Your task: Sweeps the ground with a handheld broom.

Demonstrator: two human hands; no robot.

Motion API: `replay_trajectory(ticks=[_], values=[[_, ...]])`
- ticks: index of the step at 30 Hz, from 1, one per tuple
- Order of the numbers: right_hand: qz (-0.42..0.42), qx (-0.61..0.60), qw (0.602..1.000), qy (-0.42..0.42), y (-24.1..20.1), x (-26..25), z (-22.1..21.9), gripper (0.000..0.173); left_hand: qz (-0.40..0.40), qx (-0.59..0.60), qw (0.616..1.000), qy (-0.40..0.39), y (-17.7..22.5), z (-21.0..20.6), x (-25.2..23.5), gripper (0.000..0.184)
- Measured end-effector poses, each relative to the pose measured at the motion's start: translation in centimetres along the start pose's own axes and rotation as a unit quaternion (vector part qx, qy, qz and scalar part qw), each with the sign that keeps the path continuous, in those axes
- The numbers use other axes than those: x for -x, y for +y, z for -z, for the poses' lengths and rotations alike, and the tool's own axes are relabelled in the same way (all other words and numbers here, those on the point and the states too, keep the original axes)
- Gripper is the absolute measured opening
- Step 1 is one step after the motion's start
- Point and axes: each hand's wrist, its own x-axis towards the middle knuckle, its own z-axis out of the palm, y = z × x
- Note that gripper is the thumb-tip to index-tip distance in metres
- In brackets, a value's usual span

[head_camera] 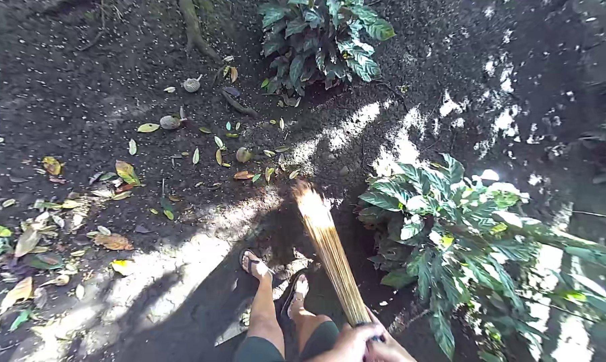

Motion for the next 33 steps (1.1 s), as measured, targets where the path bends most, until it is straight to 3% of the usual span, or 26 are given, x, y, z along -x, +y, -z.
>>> replay_trajectory(ticks=[3, 7, 10, 12, 14, 16, 18, 21, 23, 25, 27, 28, 31, 33], values=[[-0.018, 0.030, 0.999, -0.013, -1.1, -7.6, -5.3, 0.100, -0.054, 0.113, 0.988, 0.085, 3.5, 5.3, -2.5, 0.030], [-0.028, 0.164, 0.956, -0.241, -2.1, -15.7, -18.4, 0.088, -0.235, 0.266, 0.906, 0.231, 5.9, 16.5, 1.7, 0.024], [-0.021, 0.199, 0.916, -0.347, -2.2, -17.3, -24.0, 0.108, -0.302, 0.296, 0.851, 0.311, 6.7, 19.6, 4.9, 0.023], [-0.015, 0.190, 0.914, -0.357, -2.8, -16.2, -23.1, 0.110, -0.301, 0.270, 0.855, 0.325, 6.4, 18.3, 5.7, 0.030], [-0.004, 0.174, 0.921, -0.349, -4.0, -13.9, -19.0, 0.111, -0.285, 0.208, 0.885, 0.304, 5.3, 15.1, 5.6, 0.044], [0.003, 0.154, 0.936, -0.317, -5.4, -10.3, -13.4, 0.114, -0.272, 0.129, 0.929, 0.215, 3.8, 11.3, 5.5, 0.052], [0.002, 0.122, 0.964, -0.234, -6.2, -5.9, -7.5, 0.118, -0.238, 0.057, 0.967, 0.065, 2.8, 8.7, 5.6, 0.051], [0.011, 0.068, 0.995, -0.069, -6.9, -1.8, 0.3, 0.115, -0.182, -0.020, 0.981, -0.069, 3.3, 8.2, 5.5, 0.056], [0.017, 0.009, 1.000, 0.014, -7.6, -2.9, 4.2, 0.108, -0.195, -0.034, 0.978, -0.060, 4.1, 9.3, 5.0, 0.053], [0.028, -0.077, 0.995, 0.052, -9.0, -7.4, 6.3, 0.080, -0.214, -0.013, 0.977, 0.011, 5.4, 10.2, 4.8, 0.048], [0.011, -0.123, 0.991, 0.051, -11.0, -12.1, 4.7, 0.041, -0.219, 0.038, 0.970, 0.094, 6.6, 10.5, 4.0, 0.043], [-0.012, -0.107, 0.994, 0.020, -11.6, -14.0, 2.7, 0.035, -0.224, 0.075, 0.963, 0.129, 7.4, 10.7, 3.1, 0.041], [-0.074, -0.014, 0.985, -0.157, -10.9, -16.9, -3.0, 0.068, -0.223, 0.159, 0.941, 0.198, 9.7, 9.9, 0.0, 0.044], [-0.092, 0.013, 0.962, -0.257, -10.6, -16.5, -3.2, 0.088, -0.200, 0.149, 0.947, 0.201, 11.2, 7.0, -0.8, 0.046]])
